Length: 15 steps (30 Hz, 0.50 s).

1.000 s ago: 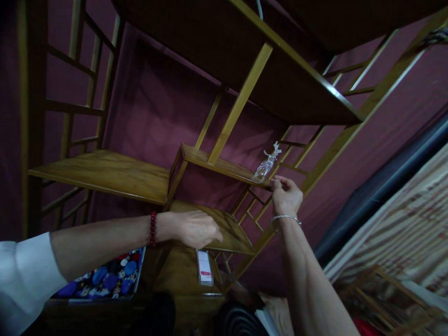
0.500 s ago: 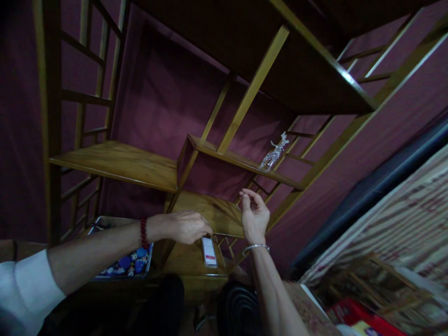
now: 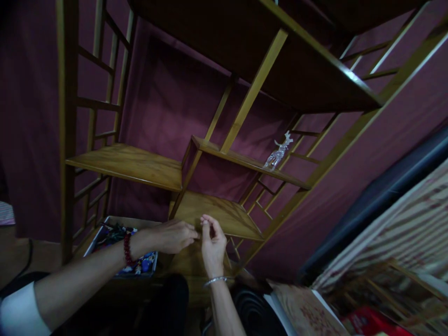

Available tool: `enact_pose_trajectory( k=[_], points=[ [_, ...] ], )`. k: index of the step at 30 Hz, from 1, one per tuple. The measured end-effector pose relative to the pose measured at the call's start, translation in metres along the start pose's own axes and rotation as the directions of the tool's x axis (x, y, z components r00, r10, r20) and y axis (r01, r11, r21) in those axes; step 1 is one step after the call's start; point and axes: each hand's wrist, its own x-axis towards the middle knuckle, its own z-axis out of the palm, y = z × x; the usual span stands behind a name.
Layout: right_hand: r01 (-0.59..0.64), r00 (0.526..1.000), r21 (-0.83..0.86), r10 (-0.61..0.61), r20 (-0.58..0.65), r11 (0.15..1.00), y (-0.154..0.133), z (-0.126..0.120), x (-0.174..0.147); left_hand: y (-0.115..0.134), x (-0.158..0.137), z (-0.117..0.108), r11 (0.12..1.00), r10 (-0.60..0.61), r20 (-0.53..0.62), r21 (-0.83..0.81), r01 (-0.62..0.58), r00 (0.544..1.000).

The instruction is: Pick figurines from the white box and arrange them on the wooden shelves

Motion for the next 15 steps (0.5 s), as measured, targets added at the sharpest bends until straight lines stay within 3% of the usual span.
enact_pose_trajectory(
  k=[7, 15],
  points=[
    [-0.062, 0.995, 0.058, 0.057, 0.082, 0.996, 0.016, 0.032, -0.039, -0.011, -0.025, 0.017, 0.995, -0.095, 0.070, 0.015, 0.094, 0.993],
    [-0.011, 0.986, -0.012, 0.013, 0.164, 1.000, 0.035, 0.064, -0.073, -0.022, -0.070, 0.039, 0.967, -0.248, 0.117, -0.032, 0.254, 0.962]
  ],
)
